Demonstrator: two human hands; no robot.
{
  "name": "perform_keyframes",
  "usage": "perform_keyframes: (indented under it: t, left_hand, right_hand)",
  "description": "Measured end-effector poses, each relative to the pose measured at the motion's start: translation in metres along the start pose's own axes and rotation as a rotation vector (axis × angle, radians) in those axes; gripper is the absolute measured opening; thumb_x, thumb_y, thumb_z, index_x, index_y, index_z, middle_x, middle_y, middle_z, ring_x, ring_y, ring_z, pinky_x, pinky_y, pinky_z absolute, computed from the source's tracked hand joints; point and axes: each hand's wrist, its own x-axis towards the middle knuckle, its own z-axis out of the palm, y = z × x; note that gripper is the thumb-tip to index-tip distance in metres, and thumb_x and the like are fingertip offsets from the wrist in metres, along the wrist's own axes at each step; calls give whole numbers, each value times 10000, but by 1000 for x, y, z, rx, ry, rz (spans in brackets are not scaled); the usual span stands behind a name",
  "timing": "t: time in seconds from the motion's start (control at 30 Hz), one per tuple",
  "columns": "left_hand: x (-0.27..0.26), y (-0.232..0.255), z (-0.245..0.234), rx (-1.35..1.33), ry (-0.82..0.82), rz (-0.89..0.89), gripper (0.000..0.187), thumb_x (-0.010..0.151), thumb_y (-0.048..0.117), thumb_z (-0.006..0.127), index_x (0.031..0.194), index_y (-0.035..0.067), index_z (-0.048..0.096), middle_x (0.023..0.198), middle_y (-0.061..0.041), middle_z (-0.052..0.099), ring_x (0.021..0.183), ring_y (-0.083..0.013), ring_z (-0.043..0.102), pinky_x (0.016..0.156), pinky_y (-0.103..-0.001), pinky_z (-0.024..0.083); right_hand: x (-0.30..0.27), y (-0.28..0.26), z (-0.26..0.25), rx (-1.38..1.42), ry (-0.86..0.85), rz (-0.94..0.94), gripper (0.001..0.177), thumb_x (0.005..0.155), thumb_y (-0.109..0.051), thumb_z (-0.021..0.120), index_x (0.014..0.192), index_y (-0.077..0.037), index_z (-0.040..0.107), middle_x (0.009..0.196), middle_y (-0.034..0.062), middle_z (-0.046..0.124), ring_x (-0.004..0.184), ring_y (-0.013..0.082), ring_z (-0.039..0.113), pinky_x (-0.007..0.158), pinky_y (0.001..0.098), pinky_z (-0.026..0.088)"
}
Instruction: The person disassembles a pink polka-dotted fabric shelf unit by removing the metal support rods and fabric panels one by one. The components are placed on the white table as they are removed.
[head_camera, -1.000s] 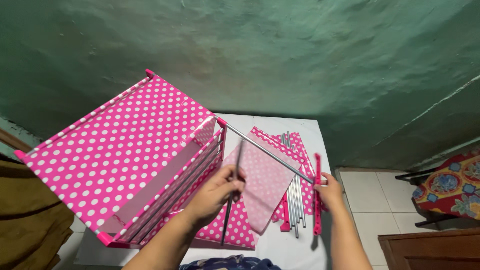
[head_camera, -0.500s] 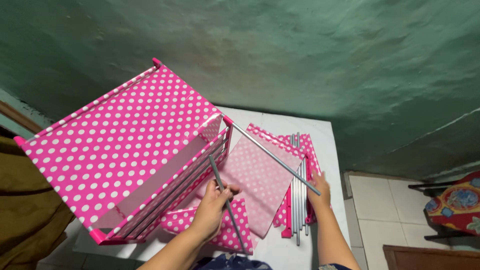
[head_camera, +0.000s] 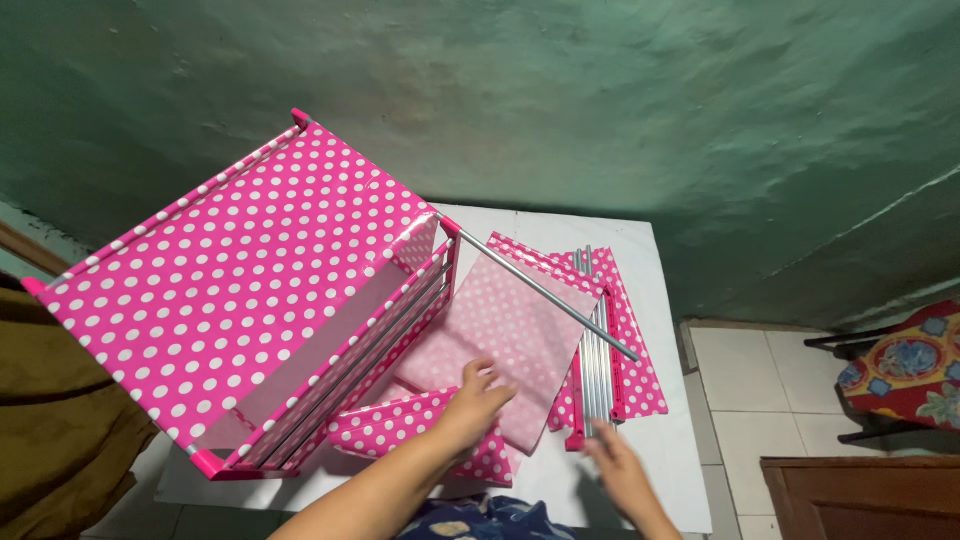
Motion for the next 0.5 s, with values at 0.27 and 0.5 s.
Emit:
perform_keyframes:
  t: [0.27, 0.5]
  left_hand:
    - [-55, -5, -100, 305, 92, -12, 422, 914, 267, 667, 1314, 140, 624, 1197, -127, 700, 995, -181, 663, 857, -328, 532]
    - [-113, -55, -156, 1072, 417, 278, 453, 864, 251, 722, 1269, 102, 582, 1456, -134, 514, 1350, -346, 466, 1091, -440, 414]
  right_hand:
    - [101, 29, -58, -615, 609, -336, 614, 937, -39, 552, 1543, -116, 487, 1237, 226, 605, 1150, 397, 592, 1005, 438, 482]
    - [126, 8, -44, -735, 545, -379, 582, 894, -48, 605, 1471, -87, 536, 1405, 216, 569, 1276, 425, 499, 1097, 496, 396]
